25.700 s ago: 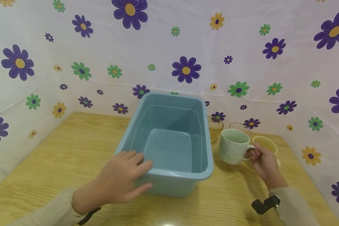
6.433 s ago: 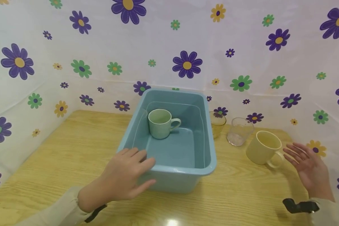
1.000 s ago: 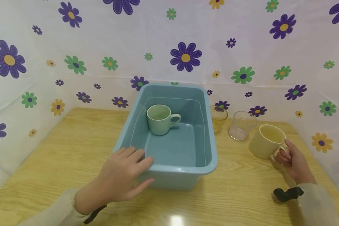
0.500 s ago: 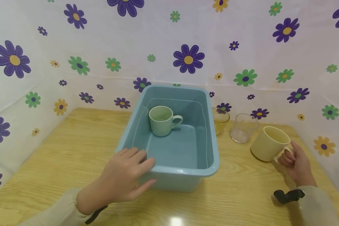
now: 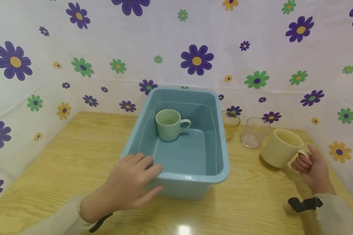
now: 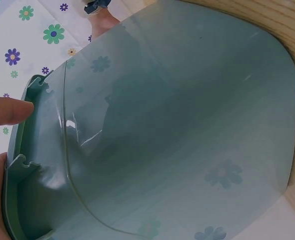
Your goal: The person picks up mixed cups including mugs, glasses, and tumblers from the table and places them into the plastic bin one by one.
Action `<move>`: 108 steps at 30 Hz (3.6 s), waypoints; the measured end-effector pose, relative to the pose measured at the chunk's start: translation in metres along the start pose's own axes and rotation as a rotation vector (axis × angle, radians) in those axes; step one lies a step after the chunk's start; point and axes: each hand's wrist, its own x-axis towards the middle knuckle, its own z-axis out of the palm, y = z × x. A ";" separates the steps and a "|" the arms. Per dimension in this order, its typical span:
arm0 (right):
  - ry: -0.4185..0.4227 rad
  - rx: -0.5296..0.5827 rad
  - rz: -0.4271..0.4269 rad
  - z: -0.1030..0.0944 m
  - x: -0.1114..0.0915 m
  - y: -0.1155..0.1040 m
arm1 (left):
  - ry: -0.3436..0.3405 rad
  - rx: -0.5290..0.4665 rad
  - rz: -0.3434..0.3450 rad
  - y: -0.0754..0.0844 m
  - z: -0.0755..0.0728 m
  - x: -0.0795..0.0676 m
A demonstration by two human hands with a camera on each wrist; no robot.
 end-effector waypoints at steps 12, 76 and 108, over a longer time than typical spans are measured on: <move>-0.009 -0.119 -0.128 0.026 0.009 -0.007 | 0.008 0.001 0.004 0.000 0.000 0.001; -0.179 -0.098 -0.063 0.095 0.071 -0.046 | 0.002 -0.013 0.002 -0.001 0.000 -0.001; 0.032 -0.353 -0.113 0.128 0.098 -0.035 | 0.026 -0.007 0.008 -0.001 0.001 -0.001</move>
